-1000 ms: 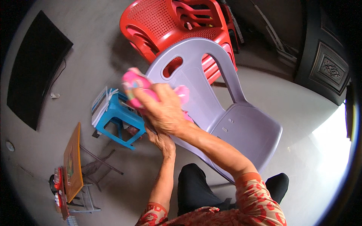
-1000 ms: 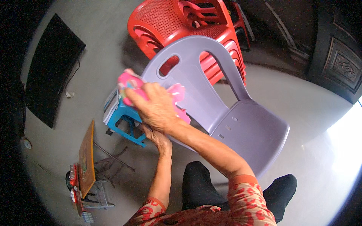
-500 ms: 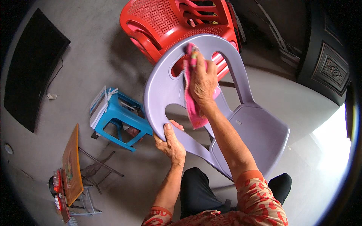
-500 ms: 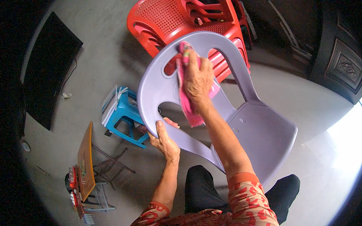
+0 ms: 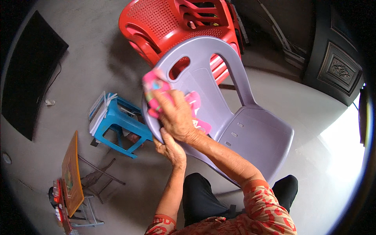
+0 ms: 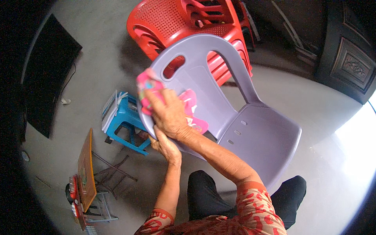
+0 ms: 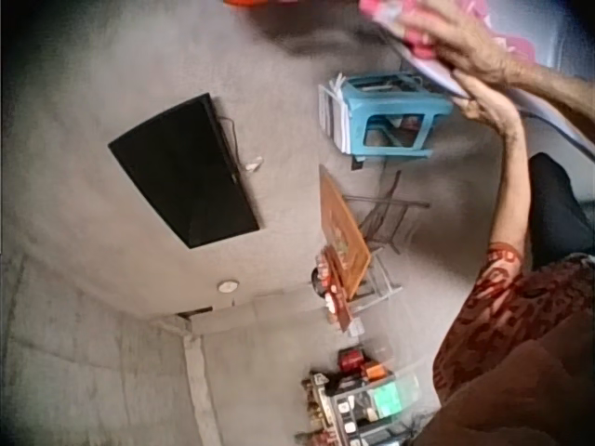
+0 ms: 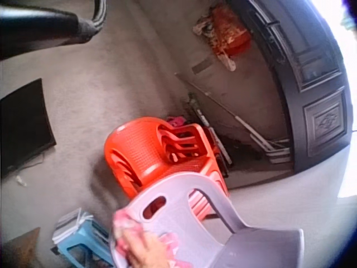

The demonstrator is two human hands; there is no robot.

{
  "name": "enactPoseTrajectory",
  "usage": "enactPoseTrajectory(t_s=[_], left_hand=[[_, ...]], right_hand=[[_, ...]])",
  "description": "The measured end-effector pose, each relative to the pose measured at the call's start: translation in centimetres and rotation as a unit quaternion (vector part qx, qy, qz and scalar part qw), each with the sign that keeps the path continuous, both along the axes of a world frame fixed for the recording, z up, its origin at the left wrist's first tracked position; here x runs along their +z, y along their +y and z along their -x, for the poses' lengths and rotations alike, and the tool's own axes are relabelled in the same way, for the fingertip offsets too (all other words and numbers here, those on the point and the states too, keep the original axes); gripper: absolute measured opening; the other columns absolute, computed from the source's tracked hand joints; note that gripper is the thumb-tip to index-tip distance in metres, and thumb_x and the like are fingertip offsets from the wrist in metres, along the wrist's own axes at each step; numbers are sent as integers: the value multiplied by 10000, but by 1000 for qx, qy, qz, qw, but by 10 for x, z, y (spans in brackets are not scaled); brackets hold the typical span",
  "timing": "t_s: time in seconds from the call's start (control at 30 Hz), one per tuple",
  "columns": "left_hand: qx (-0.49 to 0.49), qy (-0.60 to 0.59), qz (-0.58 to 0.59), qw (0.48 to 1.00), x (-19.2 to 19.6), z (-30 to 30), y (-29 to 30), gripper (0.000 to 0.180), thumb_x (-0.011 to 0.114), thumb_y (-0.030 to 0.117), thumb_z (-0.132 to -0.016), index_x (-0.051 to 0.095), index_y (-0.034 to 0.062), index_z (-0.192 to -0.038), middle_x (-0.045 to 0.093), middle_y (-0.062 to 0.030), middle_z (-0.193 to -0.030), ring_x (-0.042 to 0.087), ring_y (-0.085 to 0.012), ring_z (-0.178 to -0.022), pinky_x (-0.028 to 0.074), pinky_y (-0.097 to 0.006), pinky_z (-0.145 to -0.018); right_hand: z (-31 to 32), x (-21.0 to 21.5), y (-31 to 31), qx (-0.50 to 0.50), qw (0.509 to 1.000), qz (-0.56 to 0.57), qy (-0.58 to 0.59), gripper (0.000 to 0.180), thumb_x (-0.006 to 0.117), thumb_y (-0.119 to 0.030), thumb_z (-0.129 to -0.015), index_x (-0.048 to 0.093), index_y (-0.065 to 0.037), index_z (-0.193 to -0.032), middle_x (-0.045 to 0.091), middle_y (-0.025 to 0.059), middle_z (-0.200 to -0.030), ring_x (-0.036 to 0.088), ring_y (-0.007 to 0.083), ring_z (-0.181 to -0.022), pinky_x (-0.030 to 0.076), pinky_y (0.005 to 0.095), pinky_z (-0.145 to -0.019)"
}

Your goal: The person sits on the floor and wipes a purple plastic chair with a pink cloth, cleaning the seat and backrest. They then pick up a red plastic chair and wipe its seat, backrest, and legs with the same cloth.

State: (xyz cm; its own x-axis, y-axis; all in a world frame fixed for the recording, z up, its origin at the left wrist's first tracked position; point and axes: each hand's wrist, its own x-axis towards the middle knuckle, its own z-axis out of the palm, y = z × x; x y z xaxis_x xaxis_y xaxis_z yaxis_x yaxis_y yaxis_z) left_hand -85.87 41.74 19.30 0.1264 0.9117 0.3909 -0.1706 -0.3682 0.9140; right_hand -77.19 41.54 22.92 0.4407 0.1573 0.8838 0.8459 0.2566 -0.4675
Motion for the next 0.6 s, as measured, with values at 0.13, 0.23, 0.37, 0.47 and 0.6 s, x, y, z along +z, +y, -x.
enactPoseTrajectory(t_s=[0.13,0.23,0.37,0.47,0.6], left_hand=[[-5,-3,-14,1000,3,-5,-4,573,541,408,-934,454,-73,-1233,569,-208,-1126,580,-282,-989,483,-403,-864],[-79,-24,30,996,6,-3,-5,458,558,375,-941,527,-64,-1064,626,-149,-932,620,-219,-809,521,-342,-705],[-62,-49,25,997,5,-8,-10,432,568,377,-938,502,-38,-1039,613,-123,-845,611,-203,-720,518,-323,-627],[-57,-49,14,997,9,-6,-9,434,573,380,-936,500,-34,-1044,612,-124,-851,613,-208,-720,525,-325,-624],[-62,-47,19,997,7,-3,-9,436,566,380,-939,502,-39,-1042,613,-125,-858,617,-207,-732,533,-328,-636]], right_hand=[[-20,3,-1,-52,998,-4,-29,428,627,-180,-793,552,-108,-1208,528,155,-953,555,327,-824,481,417,-665],[-36,-22,6,-147,987,23,63,496,604,-6,-780,527,-95,-1262,535,188,-1034,590,368,-862,520,433,-690],[-64,-68,-6,-207,947,69,235,554,563,4,-816,440,-134,-1338,494,173,-1079,566,367,-942,488,437,-750],[-72,-100,-12,-273,936,100,197,570,561,-5,-816,414,-125,-1353,499,162,-1104,569,366,-952,491,435,-755],[-63,-129,-26,-283,909,149,266,550,594,-135,-881,359,-112,-1378,493,188,-1126,562,377,-986,490,444,-773]])
